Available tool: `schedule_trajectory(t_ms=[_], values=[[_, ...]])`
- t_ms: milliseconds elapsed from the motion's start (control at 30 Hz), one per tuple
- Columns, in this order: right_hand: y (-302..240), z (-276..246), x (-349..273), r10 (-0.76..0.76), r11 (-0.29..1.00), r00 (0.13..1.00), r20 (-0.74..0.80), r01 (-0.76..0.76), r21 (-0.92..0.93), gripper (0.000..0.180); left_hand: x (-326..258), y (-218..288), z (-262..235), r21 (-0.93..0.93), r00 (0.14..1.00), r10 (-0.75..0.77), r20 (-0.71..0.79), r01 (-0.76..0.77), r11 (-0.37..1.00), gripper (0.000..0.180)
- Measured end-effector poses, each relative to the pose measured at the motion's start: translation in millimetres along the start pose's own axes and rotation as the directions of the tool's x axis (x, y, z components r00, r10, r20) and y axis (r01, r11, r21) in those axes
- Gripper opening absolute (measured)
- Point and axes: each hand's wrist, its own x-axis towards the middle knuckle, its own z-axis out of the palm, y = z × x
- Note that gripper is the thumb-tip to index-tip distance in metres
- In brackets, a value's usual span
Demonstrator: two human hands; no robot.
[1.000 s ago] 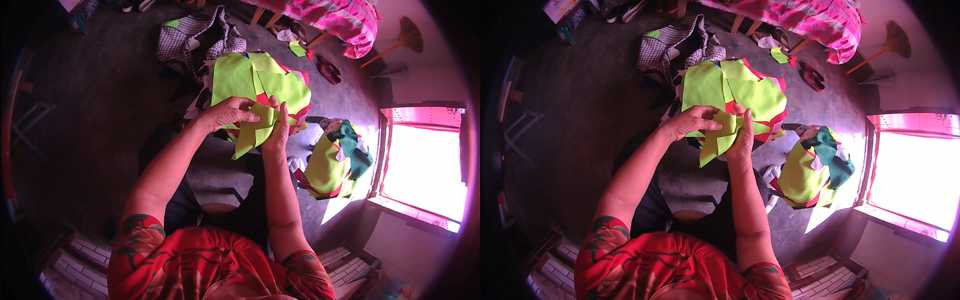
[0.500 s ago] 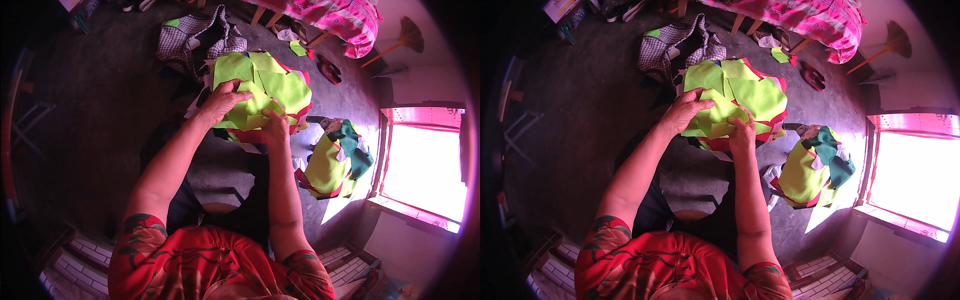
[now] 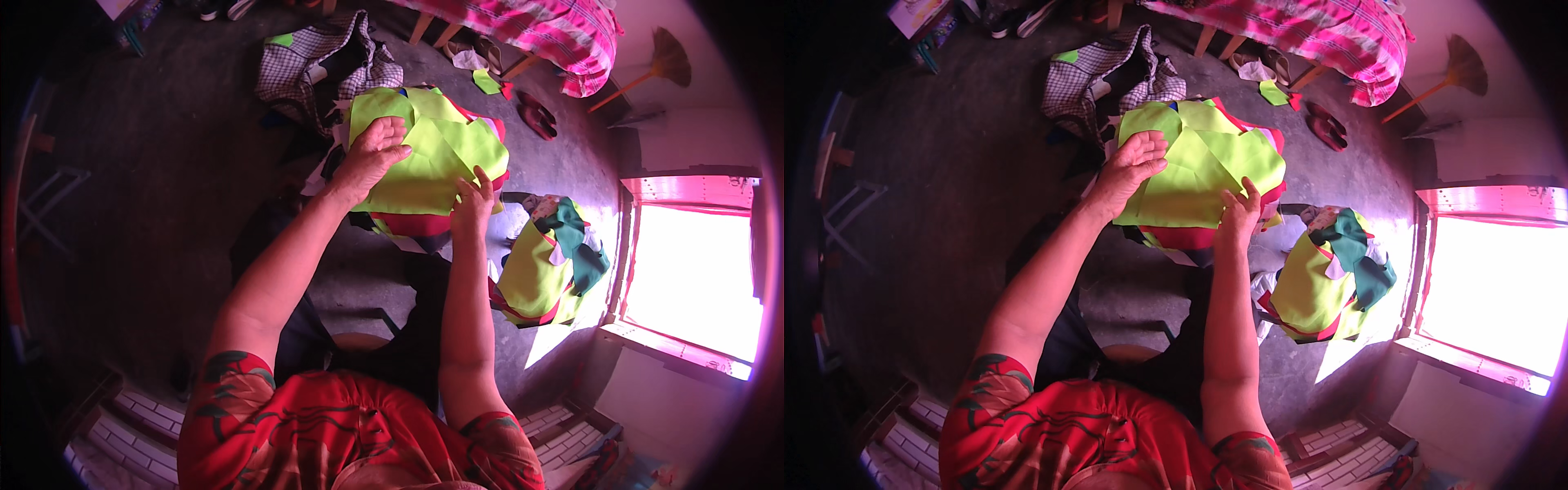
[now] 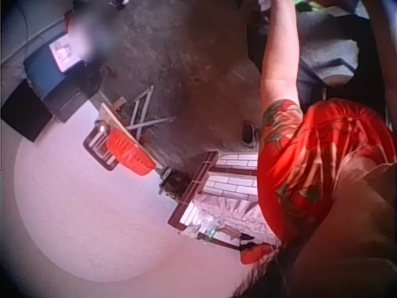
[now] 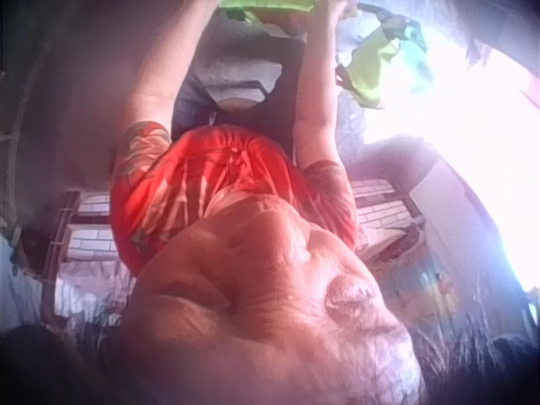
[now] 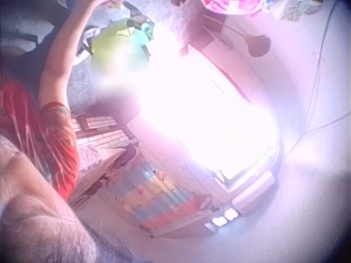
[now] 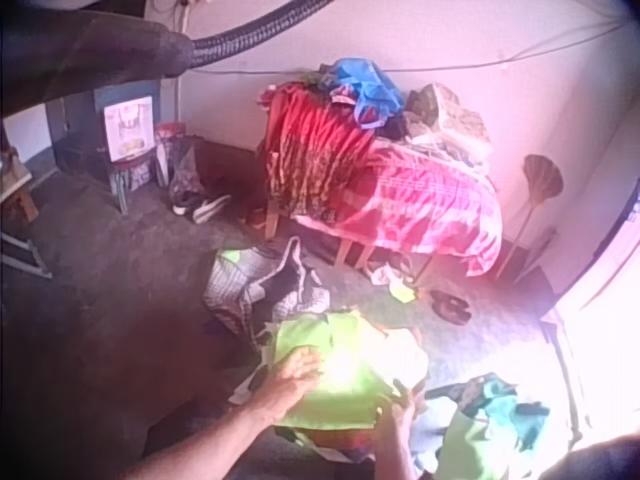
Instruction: The person sits on the floor and sorts through a pile of colorful fabric pieces, picking up individual pieces, unfolding them, and placing them into a separate stack. The person handles the fabric by hand, repeatedly picking, unfolding, and restacking the pieces.
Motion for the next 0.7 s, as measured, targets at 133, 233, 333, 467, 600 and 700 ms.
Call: schedule_trajectory(t_ms=[133, 233, 333, 467, 600, 700], values=[[-6, 1, -4, -0.013, 0.994, 1.0, 0.007, 0.013, -0.109, 0.048, 0, -2, -6, 0.114, 0.997, 0.06, -0.045, -0.055, 0.992, 0.044], [-3, -6, 0, -0.127, 0.851, 0.985, 0.117, 0.168, -0.498, 0.046, 0, 1, -7, 0.103, 0.998, 0.015, -0.057, -0.009, 0.995, 0.044], [-6, -4, -3, -0.139, 0.699, 0.979, 0.151, 0.204, -0.685, 0.044, -1, 4, -8, 0.064, 0.998, -0.038, -0.043, 0.04, 0.997, 0.042], [4, -16, 9, -0.282, 0.624, 0.951, 0.13, 0.285, -0.728, 0.047, -1, 6, -7, 0.062, 0.996, -0.079, -0.035, 0.081, 0.995, 0.038], [-7, -18, 5, -0.293, 0.549, 0.951, 0.096, 0.249, -0.798, 0.051, -1, 6, -10, 0.069, 0.996, -0.076, -0.043, 0.078, 0.995, 0.036], [-5, -14, 1, -0.398, 0.451, 0.909, 0.121, 0.309, -0.837, 0.051, -1, 5, -11, 0.069, 0.996, -0.077, -0.05, 0.08, 0.994, 0.035]])
